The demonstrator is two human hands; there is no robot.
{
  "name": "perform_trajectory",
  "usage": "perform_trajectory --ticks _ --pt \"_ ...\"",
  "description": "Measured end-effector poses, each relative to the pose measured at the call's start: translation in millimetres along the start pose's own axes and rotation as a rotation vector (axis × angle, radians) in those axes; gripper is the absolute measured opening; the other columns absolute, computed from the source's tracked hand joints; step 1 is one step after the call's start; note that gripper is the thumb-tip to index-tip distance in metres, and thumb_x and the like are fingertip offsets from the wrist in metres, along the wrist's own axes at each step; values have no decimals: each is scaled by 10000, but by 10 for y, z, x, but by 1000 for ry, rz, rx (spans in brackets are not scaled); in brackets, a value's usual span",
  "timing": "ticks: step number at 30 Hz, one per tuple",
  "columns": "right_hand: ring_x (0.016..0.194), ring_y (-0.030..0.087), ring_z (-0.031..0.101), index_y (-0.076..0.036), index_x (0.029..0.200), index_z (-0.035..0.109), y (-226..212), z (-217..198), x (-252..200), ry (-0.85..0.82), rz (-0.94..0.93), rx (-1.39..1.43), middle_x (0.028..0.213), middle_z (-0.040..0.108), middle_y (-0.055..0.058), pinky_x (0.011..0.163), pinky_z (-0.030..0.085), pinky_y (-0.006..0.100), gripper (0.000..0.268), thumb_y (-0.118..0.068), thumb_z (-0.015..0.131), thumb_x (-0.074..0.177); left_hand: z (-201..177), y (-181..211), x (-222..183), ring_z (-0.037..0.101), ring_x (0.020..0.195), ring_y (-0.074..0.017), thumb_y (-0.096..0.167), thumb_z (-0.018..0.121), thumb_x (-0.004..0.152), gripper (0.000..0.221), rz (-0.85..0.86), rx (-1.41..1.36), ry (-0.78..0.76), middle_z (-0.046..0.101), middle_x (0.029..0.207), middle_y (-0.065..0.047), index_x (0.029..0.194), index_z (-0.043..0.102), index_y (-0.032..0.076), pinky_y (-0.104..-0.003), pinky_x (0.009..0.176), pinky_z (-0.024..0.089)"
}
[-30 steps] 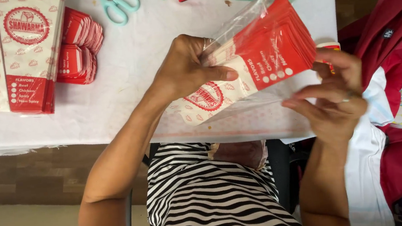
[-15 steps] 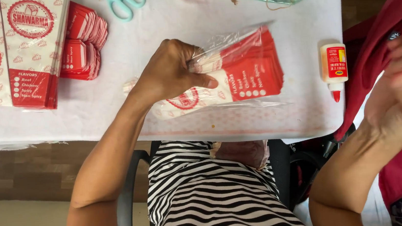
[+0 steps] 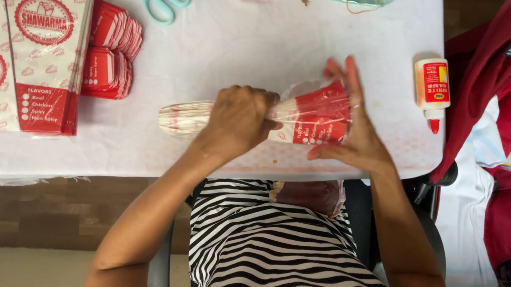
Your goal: Packaging stacks of printed paper shawarma sleeves into clear plastic bags.
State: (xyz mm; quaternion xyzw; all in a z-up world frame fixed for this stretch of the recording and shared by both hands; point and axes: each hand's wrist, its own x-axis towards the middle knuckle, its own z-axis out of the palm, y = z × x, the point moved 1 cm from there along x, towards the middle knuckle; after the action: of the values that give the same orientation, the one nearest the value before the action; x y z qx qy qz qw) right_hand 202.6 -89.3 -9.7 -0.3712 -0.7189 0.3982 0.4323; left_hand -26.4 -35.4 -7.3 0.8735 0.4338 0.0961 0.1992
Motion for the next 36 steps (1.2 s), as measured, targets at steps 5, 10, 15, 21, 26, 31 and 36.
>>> perform_trajectory --ticks 5,10,15,21,26,31,36 --pt "1498 417 329 -57 1657 49 379 225 -308 19 120 -88 1602 333 248 1251 224 566 1121 -95 829 853 616 58 -92 717 740 -250 290 828 761 170 -10 266 -79 726 791 -27 876 776 176 -370 636 547" --pt "1474 361 370 -37 1630 159 391 213 -355 52 166 -57 1570 368 204 1242 257 537 1112 -102 885 790 442 454 -42 641 960 -363 230 885 702 558 -13 403 -70 620 1084 -183 1157 653 5 -446 817 483" --pt "1407 365 443 -4 1573 295 400 255 -326 123 99 -98 1457 438 191 1188 336 533 923 -62 839 829 99 830 -7 427 1410 -493 64 671 895 725 -25 304 -176 466 1496 -326 1541 367 -57 -576 1183 255" --pt "1085 360 683 36 1015 732 412 62 -267 368 -121 -155 1214 657 226 984 531 474 137 28 810 903 492 878 111 693 893 -359 -2 819 634 823 27 252 136 670 984 -196 1369 490 -174 -484 923 474" --pt "1211 525 614 65 809 690 -18 -148 -90 250 -238 -81 1187 639 315 1105 471 623 200 28 881 764 628 746 257 698 730 -239 320 923 647 369 91 3 210 666 803 -22 884 720 122 -382 705 510" --pt "1472 410 387 45 1385 391 56 -277 -172 191 -146 205 1529 383 308 1271 280 576 943 -329 869 662 363 660 216 706 690 -262 221 898 683 245 143 -154 253 667 760 -26 806 728 95 -387 659 506" --pt "1569 290 240 -84 1662 48 -232 60 -240 203 26 194 1677 266 225 1321 184 488 1394 -451 879 604 -142 767 126 703 757 -331 224 911 684 325 138 -306 352 671 855 -71 857 705 40 -434 660 512"
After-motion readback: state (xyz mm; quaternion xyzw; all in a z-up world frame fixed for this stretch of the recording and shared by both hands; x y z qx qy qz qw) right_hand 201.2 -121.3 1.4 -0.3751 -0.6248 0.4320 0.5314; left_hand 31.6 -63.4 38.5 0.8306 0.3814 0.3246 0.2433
